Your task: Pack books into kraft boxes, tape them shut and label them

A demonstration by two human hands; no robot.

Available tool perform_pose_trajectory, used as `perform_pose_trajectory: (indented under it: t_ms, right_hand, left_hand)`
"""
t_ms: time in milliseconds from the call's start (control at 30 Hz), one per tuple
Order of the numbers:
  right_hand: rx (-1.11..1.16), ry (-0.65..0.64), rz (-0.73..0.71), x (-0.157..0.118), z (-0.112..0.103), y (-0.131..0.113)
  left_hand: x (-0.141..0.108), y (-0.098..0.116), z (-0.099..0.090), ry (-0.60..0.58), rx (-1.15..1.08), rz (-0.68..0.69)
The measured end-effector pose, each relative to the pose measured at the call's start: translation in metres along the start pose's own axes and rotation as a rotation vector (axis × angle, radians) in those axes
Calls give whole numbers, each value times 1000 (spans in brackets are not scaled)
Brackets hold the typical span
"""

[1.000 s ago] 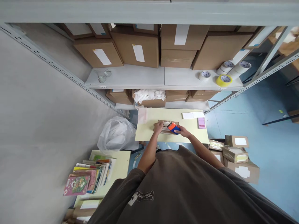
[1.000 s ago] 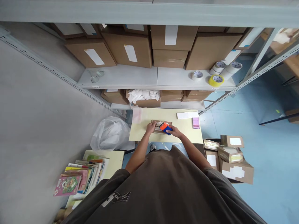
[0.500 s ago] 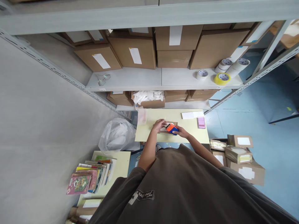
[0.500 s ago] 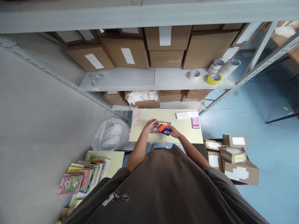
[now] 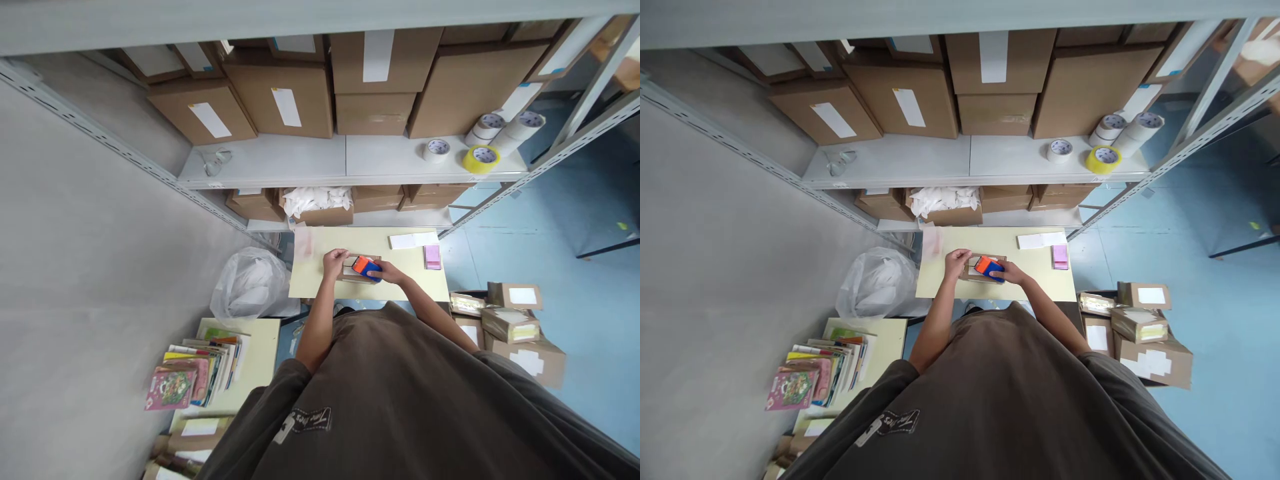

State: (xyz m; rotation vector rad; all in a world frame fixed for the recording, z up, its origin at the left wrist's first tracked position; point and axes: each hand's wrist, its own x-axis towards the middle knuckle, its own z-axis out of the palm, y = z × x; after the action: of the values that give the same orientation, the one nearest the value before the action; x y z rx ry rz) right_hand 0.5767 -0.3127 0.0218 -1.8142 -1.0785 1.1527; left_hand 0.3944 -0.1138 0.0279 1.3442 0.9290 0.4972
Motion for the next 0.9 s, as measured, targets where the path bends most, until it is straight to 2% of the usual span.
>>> perform_pose_trajectory:
  t_ms: [200,367,500,733,900]
  right_hand:
    - [-74,9,27,4,-4,-6]
    - [-87,39,18,-1,-13,-6]
    - [-82,24,47,-5,-21,-1]
    - [-25,1,49,2,-12,3]
    - [-46,-17,84,14,-8,2]
  left_hand:
    - [-2,-19,-9,163,10,-64]
    - [8,-26,-46,334,14,-98]
    - [12,-37,-68,326,-37,-181]
    - [7,-73,-55,334,-240,-501]
    - [16,-91,-34,313,-256,-592]
